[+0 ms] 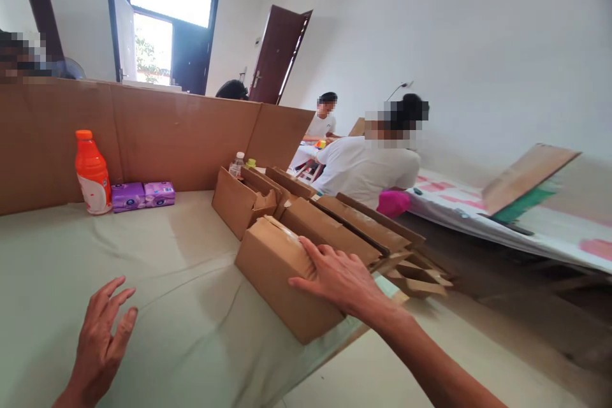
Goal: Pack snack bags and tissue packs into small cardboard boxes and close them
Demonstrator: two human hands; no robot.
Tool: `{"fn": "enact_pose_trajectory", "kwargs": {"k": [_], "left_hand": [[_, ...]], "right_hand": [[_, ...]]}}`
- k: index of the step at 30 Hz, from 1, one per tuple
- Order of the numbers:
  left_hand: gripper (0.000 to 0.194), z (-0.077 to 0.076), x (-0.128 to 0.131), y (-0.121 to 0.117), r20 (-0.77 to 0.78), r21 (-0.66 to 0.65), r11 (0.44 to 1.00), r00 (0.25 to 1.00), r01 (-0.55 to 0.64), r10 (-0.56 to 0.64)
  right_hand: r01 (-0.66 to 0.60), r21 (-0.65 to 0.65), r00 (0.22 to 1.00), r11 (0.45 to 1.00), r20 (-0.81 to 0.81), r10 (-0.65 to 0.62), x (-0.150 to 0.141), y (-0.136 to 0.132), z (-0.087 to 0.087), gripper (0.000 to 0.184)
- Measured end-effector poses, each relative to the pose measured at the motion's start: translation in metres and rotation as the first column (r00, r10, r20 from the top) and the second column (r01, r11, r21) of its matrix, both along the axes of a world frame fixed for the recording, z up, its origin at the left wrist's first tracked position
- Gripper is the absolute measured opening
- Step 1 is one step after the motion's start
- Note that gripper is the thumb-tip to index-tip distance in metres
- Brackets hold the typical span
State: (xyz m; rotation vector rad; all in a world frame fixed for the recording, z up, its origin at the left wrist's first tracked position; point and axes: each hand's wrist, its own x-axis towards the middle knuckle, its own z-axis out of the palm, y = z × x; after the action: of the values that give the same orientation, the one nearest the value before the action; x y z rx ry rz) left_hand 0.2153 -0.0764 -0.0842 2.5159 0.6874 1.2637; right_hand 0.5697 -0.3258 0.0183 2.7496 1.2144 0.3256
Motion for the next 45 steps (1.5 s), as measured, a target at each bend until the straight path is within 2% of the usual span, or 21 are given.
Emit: {"fn": "enact_pose_trajectory", "kwargs": {"k": [4, 8, 13, 15, 17, 20, 23, 25, 27, 30, 32, 33, 35, 37, 39, 41, 43, 45], "left_hand": [[0.025, -0.007, 0.002, 0.006, -0.025, 0.010, 1.000, 1.000, 0.001, -0.001], [0.029, -0.009, 0.000, 0.011, -0.048, -0.023, 0.999, 0.998, -0.031, 0.030], [0.037, -0.009, 0.000, 0.010, -0.117, -0.090, 0.994, 0.992, -0.053, 0.043], [0.038, -0.010, 0.001, 0.009, -0.132, -0.093, 0.994, 0.991, -0.050, 0.038], [0.037, -0.011, 0.001, 0.008, -0.149, -0.099, 0.994, 0.988, -0.050, 0.035], [0.035, -0.012, 0.002, 0.006, -0.175, -0.108, 0.993, 0.984, -0.047, 0.028], [0.037, -0.014, 0.002, 0.008, -0.193, -0.097, 0.994, 0.981, -0.044, 0.024], [0.038, -0.017, 0.001, 0.011, -0.211, -0.086, 0.995, 0.977, -0.050, 0.031], [0.038, -0.021, 0.001, 0.015, -0.247, -0.073, 0.996, 0.969, -0.051, 0.031], [0.035, -0.029, -0.002, 0.022, -0.315, -0.039, 0.999, 0.949, -0.030, 0.017], [0.033, -0.033, -0.003, 0.026, -0.339, 0.001, 1.000, 0.941, -0.015, 0.015], [0.032, -0.035, -0.004, 0.027, -0.342, 0.022, 1.000, 0.939, -0.013, 0.020], [0.031, -0.037, -0.006, 0.030, -0.340, 0.062, 0.998, 0.940, -0.016, 0.036], [0.031, -0.038, -0.006, 0.031, -0.340, 0.096, 0.995, 0.939, -0.021, 0.053], [0.031, -0.038, -0.006, 0.031, -0.344, 0.128, 0.991, 0.937, -0.023, 0.066], [0.031, -0.038, -0.004, 0.029, -0.344, 0.163, 0.986, 0.935, -0.032, 0.087], [0.029, -0.038, 0.002, 0.022, -0.332, 0.196, 0.980, 0.937, -0.045, 0.110], [0.025, -0.037, 0.013, 0.009, -0.308, 0.218, 0.976, 0.946, -0.031, 0.098]], "right_hand": [[0.152, -0.063, 0.988, 0.986, -0.021, -0.154, 0.012, 0.008, 0.006, 0.073], [0.231, -0.064, 0.971, 0.971, -0.043, -0.234, 0.018, 0.029, 0.012, 0.064], [0.278, -0.066, 0.958, 0.958, -0.052, -0.282, 0.024, 0.042, 0.011, 0.063], [0.261, -0.059, 0.964, 0.963, -0.040, -0.264, 0.026, 0.039, 0.008, 0.067], [0.191, 0.017, 0.980, 0.981, 0.054, -0.192, 0.027, 0.035, 0.004, 0.073], [-0.047, 0.225, 0.963, 0.973, 0.270, -0.016, 0.017, 0.030, -0.005, 0.071], [-0.292, 0.315, 0.931, 0.903, 0.311, 0.192, -0.009, 0.036, -0.022, 0.051], [-0.390, 0.281, 0.919, 0.877, 0.184, 0.350, -0.033, 0.046, -0.042, 0.043], [-0.434, 0.220, 0.891, 0.874, -0.035, 0.452, -0.059, 0.058, -0.070, 0.043], [-0.440, 0.204, 0.829, 0.875, -0.283, 0.482, -0.089, 0.067, -0.109, 0.048], [-0.446, 0.258, 0.787, 0.857, -0.343, 0.513, -0.097, 0.064, -0.123, 0.048], [-0.453, 0.291, 0.770, 0.843, -0.348, 0.534, -0.097, 0.060, -0.124, 0.046], [-0.468, 0.373, 0.758, 0.801, -0.296, 0.581, -0.091, 0.048, -0.115, 0.038], [-0.475, 0.497, 0.788, 0.726, -0.127, 0.603, -0.077, 0.032, -0.095, 0.031], [-0.474, 0.623, 0.836, 0.622, 0.098, 0.540, -0.060, 0.014, -0.069, 0.030], [-0.448, 0.703, 0.884, 0.553, 0.254, 0.393, -0.039, -0.004, -0.045, 0.033], [-0.381, 0.740, 0.924, 0.554, 0.298, 0.239, -0.018, -0.020, -0.029, 0.040], [-0.282, 0.754, 0.959, 0.593, 0.246, 0.143, -0.001, -0.031, -0.022, 0.048]]}}
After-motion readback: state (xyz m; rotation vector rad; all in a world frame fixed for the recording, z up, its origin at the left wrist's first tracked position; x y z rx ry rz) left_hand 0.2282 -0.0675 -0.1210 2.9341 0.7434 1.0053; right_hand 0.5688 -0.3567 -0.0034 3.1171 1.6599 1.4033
